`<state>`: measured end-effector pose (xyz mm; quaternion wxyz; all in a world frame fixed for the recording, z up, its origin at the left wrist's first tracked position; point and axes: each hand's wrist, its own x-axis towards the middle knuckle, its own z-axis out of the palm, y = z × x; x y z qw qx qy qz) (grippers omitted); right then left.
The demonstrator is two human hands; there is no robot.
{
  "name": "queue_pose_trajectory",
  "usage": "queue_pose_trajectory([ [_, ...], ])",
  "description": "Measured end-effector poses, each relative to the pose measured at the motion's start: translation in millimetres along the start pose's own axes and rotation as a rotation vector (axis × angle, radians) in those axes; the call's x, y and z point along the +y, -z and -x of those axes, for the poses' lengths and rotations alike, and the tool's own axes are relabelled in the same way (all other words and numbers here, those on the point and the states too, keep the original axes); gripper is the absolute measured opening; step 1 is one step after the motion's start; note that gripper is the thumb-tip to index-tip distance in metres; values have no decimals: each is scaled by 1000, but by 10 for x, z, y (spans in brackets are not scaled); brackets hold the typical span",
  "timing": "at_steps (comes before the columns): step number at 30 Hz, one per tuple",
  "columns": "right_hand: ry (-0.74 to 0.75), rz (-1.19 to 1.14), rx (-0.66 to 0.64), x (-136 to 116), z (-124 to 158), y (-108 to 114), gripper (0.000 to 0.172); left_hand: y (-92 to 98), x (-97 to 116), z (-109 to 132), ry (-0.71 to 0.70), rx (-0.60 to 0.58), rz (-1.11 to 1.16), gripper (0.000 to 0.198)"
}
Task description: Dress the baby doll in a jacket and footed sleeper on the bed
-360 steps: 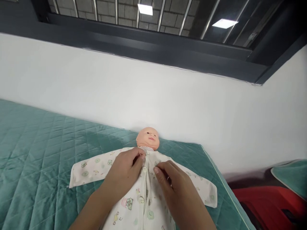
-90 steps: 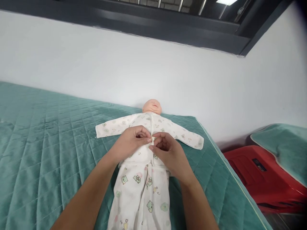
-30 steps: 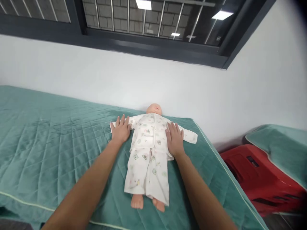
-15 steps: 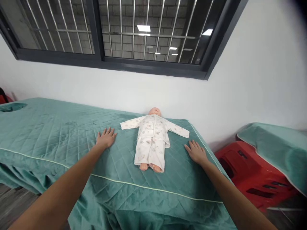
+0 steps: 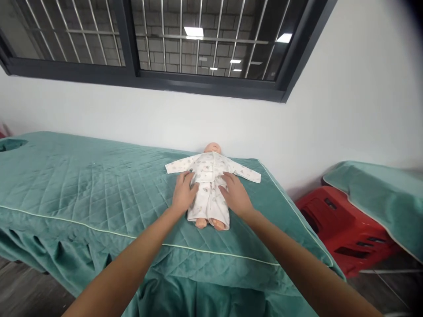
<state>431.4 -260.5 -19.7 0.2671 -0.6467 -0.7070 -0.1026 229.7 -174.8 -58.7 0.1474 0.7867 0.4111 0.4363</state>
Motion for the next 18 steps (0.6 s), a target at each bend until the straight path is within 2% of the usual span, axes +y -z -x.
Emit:
queue_pose_trajectory([
  [5,57,173,-134,7,-386,65,18,-14,208,-231,-115,-140,-169,31],
  [10,-11,-16,-52,-59,-537,40,18,-45,154,-244,-244,-167,-165,25],
  [12,-34,-108,-111,-110,-488,8,14,-27,100,-202,-287,-171,-131,22],
  [15,-30,-207,-262,-223,-276,-10,10,51,16,-79,-264,-164,-70,17],
  [18,20,-261,-271,-398,33,83,13,181,-46,151,-230,-198,10,20],
])
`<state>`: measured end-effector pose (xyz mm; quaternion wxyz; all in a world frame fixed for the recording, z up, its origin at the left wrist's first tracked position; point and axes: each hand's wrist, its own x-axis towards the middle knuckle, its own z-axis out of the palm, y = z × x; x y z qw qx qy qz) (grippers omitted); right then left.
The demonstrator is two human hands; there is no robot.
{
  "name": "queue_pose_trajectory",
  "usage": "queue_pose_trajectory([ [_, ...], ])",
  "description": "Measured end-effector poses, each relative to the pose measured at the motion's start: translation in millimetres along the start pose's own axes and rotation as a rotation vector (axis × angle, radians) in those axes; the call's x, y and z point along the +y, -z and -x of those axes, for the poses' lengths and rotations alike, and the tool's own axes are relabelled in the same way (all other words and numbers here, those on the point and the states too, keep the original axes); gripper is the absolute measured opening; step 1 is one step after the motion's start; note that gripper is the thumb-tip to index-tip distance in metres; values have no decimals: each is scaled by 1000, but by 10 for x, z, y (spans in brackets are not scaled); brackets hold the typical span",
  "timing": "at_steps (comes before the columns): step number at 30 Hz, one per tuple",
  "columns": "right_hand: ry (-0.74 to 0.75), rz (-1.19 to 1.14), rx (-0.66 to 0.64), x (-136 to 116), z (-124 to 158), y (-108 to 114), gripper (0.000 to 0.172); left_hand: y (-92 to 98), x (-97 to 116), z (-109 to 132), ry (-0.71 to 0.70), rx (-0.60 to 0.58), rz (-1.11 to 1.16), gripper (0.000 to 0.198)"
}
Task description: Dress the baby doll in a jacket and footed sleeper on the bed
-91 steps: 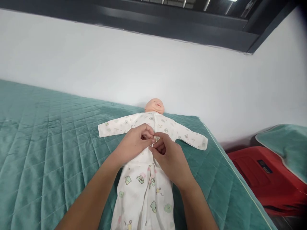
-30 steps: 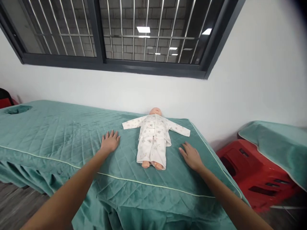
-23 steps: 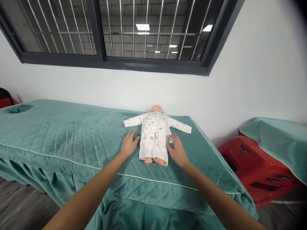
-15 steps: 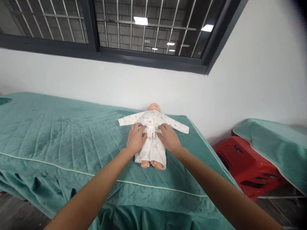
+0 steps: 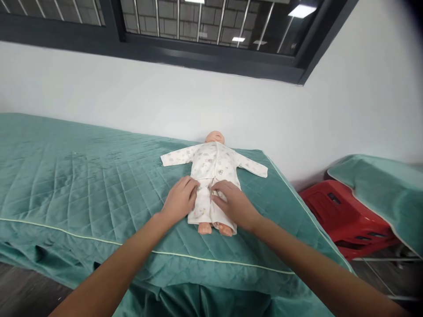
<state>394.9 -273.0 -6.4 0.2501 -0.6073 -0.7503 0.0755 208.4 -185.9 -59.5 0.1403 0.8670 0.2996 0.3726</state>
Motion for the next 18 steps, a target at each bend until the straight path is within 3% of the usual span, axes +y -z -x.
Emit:
queue_pose_trajectory([
  [4,95,-47,-115,-285,407,95,32,120,94,421,103,-127,147,22],
  [8,120,50,-214,-405,583,162,40,174,256,661,181,-253,159,31],
  [14,94,391,-172,-485,465,-84,9,91,436,577,323,-224,24,11],
  [18,81,364,-110,-516,420,-132,6,204,521,515,428,-187,201,8],
])
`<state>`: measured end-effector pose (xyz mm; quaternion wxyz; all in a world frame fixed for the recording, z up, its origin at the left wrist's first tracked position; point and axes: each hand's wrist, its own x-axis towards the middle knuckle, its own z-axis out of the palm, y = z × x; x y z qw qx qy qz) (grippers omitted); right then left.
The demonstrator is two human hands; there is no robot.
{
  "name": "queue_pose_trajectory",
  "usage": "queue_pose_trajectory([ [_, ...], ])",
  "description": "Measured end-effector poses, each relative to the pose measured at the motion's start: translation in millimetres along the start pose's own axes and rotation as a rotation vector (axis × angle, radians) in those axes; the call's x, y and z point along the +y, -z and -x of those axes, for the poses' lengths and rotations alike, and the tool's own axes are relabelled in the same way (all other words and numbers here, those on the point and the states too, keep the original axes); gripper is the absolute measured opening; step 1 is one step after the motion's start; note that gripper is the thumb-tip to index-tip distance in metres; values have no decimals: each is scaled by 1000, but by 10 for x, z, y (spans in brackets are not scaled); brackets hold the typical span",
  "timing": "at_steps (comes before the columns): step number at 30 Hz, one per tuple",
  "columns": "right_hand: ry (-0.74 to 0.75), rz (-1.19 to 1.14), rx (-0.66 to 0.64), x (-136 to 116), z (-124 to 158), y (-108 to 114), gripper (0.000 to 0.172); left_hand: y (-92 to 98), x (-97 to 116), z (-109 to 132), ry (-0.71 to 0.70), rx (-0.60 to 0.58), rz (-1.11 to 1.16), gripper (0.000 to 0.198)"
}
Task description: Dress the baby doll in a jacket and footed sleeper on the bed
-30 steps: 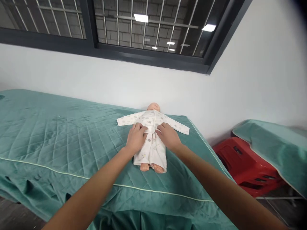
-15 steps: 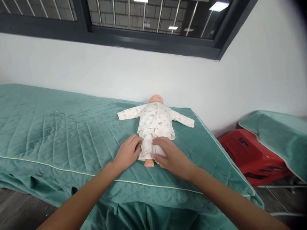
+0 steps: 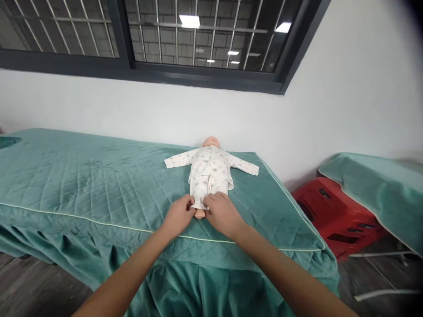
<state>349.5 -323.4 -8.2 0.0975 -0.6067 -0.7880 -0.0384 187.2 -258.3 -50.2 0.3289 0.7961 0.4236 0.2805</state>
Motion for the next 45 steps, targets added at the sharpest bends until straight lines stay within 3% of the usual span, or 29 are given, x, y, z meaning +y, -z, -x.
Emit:
queue_pose_trajectory([
  [5,-48,-209,112,8,120,124,6,163,77,102,6,72,76,1],
  [9,-2,-274,100,59,237,164,5,116,33,180,-8,-45,-84,5],
  [12,11,-462,130,208,340,172,22,88,93,242,-116,-50,-204,13],
  [15,-83,-624,194,401,452,143,36,76,275,270,-248,-19,-290,22],
  [20,-244,-490,152,519,567,-54,17,-135,522,148,-350,-57,-528,21],
  [26,-302,-370,111,422,558,-237,14,-397,548,-47,-366,-34,-731,15],
  [30,-333,-407,112,453,513,-156,18,-309,588,-70,-376,-23,-700,14],
  [34,-283,-434,166,467,486,135,9,-113,692,-59,-359,54,-599,10],
  [38,-242,-391,180,369,540,355,16,-11,762,8,-420,50,-511,9],
  [42,-227,-367,145,302,671,267,8,-64,690,152,-464,22,-470,12],
  [45,-169,-408,97,404,761,131,7,-111,490,196,-491,62,-399,20],
])
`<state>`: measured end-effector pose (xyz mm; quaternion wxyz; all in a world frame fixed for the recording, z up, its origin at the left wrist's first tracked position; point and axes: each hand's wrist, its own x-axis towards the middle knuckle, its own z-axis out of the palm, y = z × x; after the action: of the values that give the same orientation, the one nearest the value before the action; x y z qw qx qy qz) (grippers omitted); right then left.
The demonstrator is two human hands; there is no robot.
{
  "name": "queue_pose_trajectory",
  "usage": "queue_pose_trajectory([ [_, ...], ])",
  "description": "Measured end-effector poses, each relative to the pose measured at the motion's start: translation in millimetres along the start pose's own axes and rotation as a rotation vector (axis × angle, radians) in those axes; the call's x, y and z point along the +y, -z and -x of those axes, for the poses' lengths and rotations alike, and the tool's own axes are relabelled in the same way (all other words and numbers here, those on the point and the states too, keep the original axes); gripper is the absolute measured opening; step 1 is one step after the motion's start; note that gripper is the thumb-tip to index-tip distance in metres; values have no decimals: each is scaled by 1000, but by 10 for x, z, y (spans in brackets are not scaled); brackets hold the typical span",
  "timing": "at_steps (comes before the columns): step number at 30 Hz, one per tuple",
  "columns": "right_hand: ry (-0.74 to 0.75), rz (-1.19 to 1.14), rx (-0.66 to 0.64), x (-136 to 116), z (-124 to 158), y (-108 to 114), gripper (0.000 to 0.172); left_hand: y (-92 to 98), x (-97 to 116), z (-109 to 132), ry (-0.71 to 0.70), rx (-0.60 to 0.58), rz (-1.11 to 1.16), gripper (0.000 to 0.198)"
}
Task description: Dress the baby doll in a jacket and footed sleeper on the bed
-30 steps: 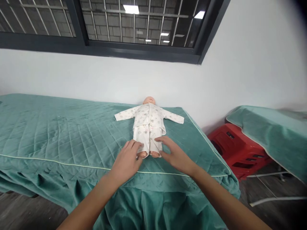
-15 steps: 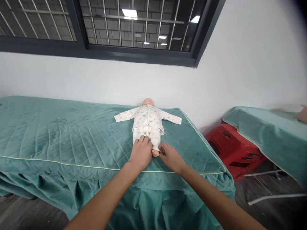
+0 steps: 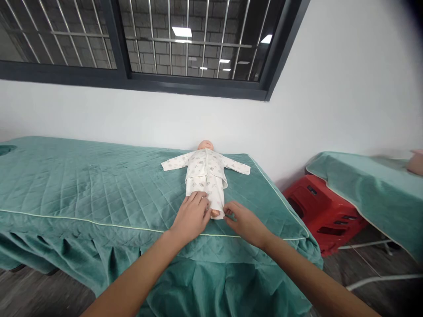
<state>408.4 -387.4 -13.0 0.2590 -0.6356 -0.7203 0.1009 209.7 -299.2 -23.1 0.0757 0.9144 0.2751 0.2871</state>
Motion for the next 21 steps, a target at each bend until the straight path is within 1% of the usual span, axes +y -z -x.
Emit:
queue_pose_trajectory([
  [1,17,-22,-27,83,10,-4,11,-41,-93,31,6,33,27,24],
  [3,20,-40,-59,289,7,17,19,-124,-363,63,59,111,59,33],
  [5,-26,10,-31,529,-17,56,22,-193,-718,56,177,191,46,38],
  [7,-85,109,23,774,-54,86,26,-236,-1093,12,346,200,-37,44],
  [9,-136,224,54,1001,-107,92,38,-249,-1424,-69,503,119,-120,56],
  [10,-165,283,59,1104,-144,87,45,-246,-1564,-123,559,72,-147,62],
  [12,-247,389,58,1291,-242,67,57,-230,-1790,-249,611,-6,-181,69],
  [16,-434,477,53,1625,-537,50,71,-205,-2127,-515,649,-81,-234,70],
  [19,-553,493,93,1875,-794,80,81,-210,-2360,-670,646,-119,-258,71],
  [21,-602,496,121,2030,-956,111,85,-212,-2503,-748,633,-141,-265,73],
])
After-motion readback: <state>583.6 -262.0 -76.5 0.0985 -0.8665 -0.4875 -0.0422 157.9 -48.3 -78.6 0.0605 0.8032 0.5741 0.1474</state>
